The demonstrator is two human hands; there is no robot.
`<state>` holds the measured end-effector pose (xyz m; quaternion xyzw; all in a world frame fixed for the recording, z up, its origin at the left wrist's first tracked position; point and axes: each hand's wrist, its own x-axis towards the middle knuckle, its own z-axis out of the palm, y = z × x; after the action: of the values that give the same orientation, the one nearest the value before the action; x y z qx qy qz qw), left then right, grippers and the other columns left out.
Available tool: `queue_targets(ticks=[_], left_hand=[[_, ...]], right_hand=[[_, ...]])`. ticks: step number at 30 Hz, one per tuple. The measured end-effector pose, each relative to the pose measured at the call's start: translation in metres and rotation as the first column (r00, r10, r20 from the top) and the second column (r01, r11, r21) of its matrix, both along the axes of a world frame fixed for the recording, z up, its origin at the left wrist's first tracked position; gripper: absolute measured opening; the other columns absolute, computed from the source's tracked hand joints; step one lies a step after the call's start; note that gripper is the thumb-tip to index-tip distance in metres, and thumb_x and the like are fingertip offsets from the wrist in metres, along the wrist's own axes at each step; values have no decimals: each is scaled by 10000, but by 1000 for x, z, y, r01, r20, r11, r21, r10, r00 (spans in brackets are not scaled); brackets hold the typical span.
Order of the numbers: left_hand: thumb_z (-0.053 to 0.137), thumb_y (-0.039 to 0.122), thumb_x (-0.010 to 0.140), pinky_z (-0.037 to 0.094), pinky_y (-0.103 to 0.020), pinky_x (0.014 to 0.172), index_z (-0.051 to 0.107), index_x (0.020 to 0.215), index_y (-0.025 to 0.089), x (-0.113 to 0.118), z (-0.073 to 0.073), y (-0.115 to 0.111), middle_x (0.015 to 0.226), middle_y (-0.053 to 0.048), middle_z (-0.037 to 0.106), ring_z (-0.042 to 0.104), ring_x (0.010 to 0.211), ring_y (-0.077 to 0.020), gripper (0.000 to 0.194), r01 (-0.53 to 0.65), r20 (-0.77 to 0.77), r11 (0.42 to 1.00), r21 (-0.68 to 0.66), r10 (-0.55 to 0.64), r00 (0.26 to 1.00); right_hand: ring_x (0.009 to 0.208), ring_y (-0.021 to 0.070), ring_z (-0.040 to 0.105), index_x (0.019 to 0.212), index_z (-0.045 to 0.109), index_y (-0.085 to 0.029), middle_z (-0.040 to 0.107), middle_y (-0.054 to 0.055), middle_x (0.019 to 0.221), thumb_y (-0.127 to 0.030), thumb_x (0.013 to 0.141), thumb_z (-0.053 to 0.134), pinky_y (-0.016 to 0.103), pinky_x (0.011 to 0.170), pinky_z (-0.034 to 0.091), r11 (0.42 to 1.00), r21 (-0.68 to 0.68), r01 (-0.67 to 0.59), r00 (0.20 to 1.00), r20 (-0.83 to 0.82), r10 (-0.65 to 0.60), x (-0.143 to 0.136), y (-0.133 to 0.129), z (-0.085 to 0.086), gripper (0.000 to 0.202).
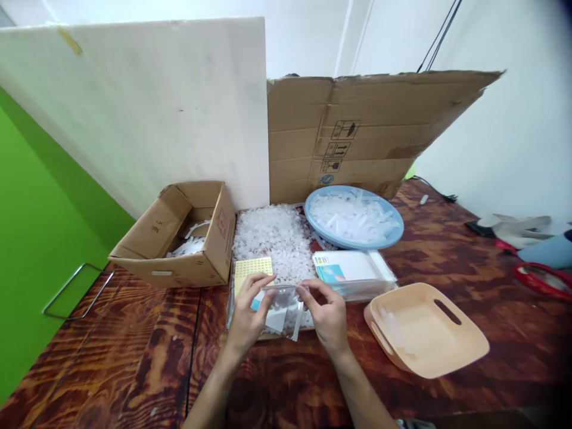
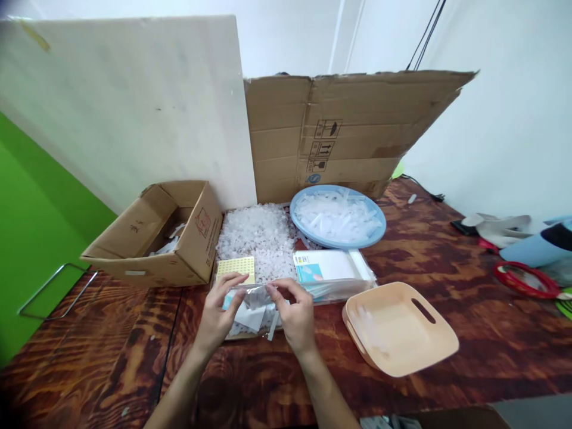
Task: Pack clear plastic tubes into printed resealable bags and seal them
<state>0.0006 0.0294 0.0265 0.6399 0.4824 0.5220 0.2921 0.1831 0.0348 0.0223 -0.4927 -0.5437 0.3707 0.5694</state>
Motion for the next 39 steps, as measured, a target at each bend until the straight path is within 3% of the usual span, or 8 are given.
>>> queue_targets(ticks=[4,11,18,22,27,29,32,39], left_hand=[[689,163,892,536,-277,796,779,993,245,-6,-5,2,944,-42,722,680,898,-184,159,-128,21,977,170,126,992],[673,54,873,586,-295,827,782,1002,234,-28,-33,-21,966,-49,786,743,892,-192,248,-10,-49,955,295,26,998],[690,156,891,596,-297,773,805,854,236,-47,-58,-62,931,-66,792,754,847,-210,145,178,-35,984,-20,-178,983],[721,198,870,583,-327,827,806,807,236,-41,-67,-86,1011,-84,747,722,942,-233,113,155,39,967,-203,-151,988],[727,241,861,568,-381,903,805,811,231,-33,-79,-103,1102,-97,629,667,1022,-252,93,67,115,948,-312,-33,993],[732,251,858,557,-378,913,807,826,236,-34,-81,-104,1079,-94,625,652,1034,-251,83,88,108,945,-315,-56,993],[731,277,862,540,-373,921,809,840,229,-36,-79,-104,1061,-98,644,653,1016,-245,94,126,95,922,-367,-98,991],[784,358,801,538,-345,882,794,735,186,-31,-67,-112,969,-100,716,686,946,-251,185,96,154,777,-622,1,988]], right_hand=[[818,205,701,895,755,-225,745,41,887,-287,893,720,305,740,553,998,67,-3,1000,8,3,-2,1,-6,71],[1000,238,714,970,775,-258,767,68,1070,-190,870,737,370,895,558,970,149,-194,976,133,174,10,-17,-27,127],[916,249,724,844,814,-269,765,73,1008,-206,895,698,379,816,584,973,-11,-231,965,126,231,21,-60,-54,141],[906,249,702,762,779,-231,716,76,957,-293,849,762,363,803,581,955,-217,-203,977,14,211,27,-85,-63,108],[667,198,705,1020,615,-211,678,22,806,-442,899,691,333,602,598,775,-519,-360,886,-450,110,22,-98,-68,271],[559,162,669,1011,546,-222,644,-28,735,-456,863,728,275,502,557,731,-538,-420,844,-528,96,16,-97,-69,331],[434,98,572,923,499,-227,595,-78,661,-447,809,779,185,402,445,732,-530,-428,839,-533,105,11,-93,-72,373],[449,64,486,856,544,-201,569,-67,645,-407,823,768,157,408,320,757,-517,-400,888,-423,180,15,-93,-77,306]])
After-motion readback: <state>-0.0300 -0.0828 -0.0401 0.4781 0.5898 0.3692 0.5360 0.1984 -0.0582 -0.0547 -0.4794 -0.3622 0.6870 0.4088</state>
